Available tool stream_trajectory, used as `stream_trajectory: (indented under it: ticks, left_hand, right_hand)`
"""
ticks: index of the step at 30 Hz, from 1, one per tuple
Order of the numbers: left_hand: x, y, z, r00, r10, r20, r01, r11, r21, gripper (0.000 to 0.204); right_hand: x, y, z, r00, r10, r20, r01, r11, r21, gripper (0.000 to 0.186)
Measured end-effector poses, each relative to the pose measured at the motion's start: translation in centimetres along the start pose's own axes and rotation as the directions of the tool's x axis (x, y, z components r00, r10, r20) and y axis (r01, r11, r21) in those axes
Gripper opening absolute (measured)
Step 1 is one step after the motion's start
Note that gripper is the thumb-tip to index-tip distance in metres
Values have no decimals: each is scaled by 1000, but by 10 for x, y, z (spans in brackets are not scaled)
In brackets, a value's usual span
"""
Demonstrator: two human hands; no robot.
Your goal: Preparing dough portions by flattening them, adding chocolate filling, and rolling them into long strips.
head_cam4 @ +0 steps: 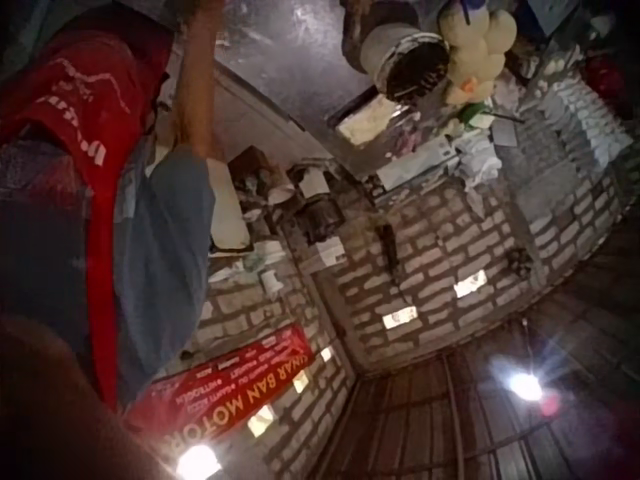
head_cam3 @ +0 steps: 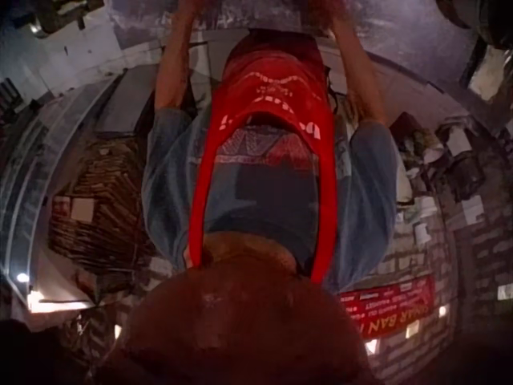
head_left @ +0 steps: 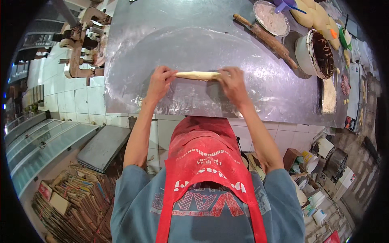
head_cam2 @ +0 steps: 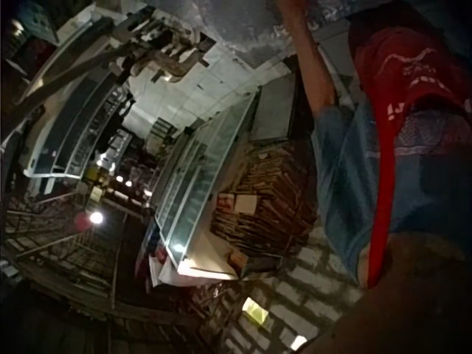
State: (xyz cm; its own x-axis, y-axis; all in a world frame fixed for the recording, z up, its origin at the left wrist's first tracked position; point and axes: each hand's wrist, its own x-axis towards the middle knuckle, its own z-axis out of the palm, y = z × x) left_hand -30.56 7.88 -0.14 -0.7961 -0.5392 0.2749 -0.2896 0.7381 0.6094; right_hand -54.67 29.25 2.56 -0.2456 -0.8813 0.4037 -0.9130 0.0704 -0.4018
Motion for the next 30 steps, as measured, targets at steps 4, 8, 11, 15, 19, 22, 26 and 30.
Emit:
stream_trajectory:
  ticks: [4,8,11,15,19,22,26,30]
  left_hand:
    - [1,-10,-4,988,-143,50,146,987,-59,25]
    - [-13,-17,-9,984,-176,35,179,977,-116,23]
    - [-7,-9,-12,994,-109,32,109,994,-12,26]
    - [-4,30,-2,989,-78,-126,117,935,336,35]
    - [0,71,52,990,105,-90,-79,964,255,47]
    - [12,91,67,978,206,18,-207,970,130,46]
    - [15,98,72,993,105,55,-112,981,157,43]
    - [23,90,88,970,203,136,-215,974,76,40]
  right_hand:
    - [6,-3,28,994,-101,37,94,982,166,36]
    - [-15,0,30,983,-180,39,167,961,221,36]
    - [-12,-10,20,986,-167,20,159,964,214,35]
    - [-8,-11,22,995,-102,7,99,978,181,36]
    - [-14,-9,27,993,-119,14,115,976,187,37]
    - [-21,2,18,994,-106,1,104,976,190,38]
    - [-41,27,8,1000,-8,-11,9,984,180,39]
    - [-51,55,-7,990,119,74,-136,944,302,38]
